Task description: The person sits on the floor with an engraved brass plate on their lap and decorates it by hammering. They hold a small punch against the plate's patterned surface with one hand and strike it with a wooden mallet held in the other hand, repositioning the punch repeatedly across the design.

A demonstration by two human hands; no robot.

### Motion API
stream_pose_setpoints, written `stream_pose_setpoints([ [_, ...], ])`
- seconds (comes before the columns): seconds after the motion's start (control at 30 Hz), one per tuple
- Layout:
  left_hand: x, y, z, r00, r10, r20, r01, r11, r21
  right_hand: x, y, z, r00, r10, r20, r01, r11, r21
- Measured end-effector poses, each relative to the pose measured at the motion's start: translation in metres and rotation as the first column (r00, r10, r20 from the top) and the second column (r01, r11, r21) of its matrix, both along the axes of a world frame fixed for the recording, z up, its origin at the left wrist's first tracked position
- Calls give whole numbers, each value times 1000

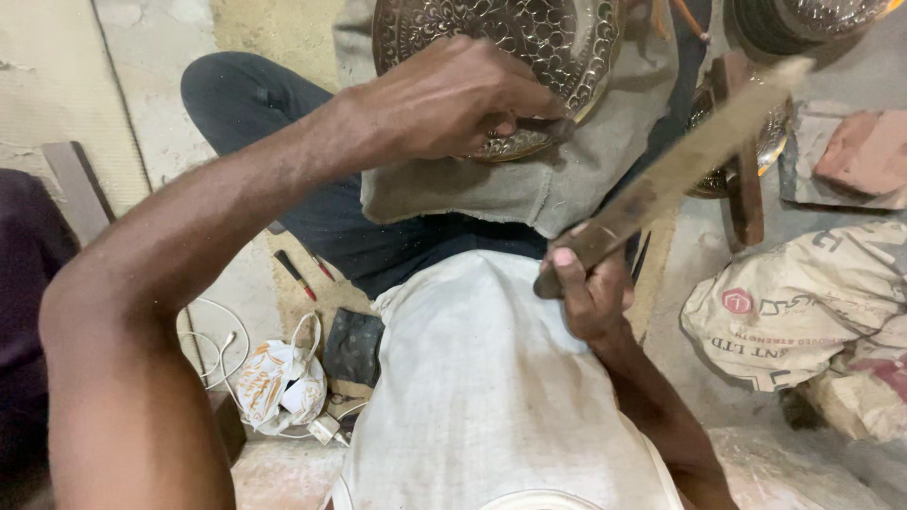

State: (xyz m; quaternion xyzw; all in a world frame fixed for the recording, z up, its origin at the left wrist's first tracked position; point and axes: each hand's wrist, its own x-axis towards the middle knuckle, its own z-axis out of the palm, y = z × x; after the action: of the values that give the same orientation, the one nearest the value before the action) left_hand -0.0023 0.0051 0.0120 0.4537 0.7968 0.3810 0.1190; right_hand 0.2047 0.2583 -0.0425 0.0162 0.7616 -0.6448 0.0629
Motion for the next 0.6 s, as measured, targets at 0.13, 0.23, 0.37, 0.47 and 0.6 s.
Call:
stream_pose_setpoints([
  [0.13, 13, -10, -12, 964, 191, 184, -227, 953, 202, -12, 9, 11, 998, 4, 67, -6, 999, 32],
  [0.23, 27, -8, -27, 917, 332, 223, -389, 868, 309, -36, 24, 27, 996, 58, -64, -52, 995, 89],
  [0.37, 39, -4, -40, 888, 430, 162, -459, 839, 292, -75, 44, 58, 973, 204, -104, -148, 908, 393],
  [0.47, 43, -2, -43, 885, 439, 152, -465, 831, 305, -95, 46, 80, 969, 232, -88, -180, 901, 394],
  [0.6, 47, 1, -43, 852, 513, 108, -522, 815, 252, -118, 34, 95, 956, 292, -12, -276, 916, 291],
])
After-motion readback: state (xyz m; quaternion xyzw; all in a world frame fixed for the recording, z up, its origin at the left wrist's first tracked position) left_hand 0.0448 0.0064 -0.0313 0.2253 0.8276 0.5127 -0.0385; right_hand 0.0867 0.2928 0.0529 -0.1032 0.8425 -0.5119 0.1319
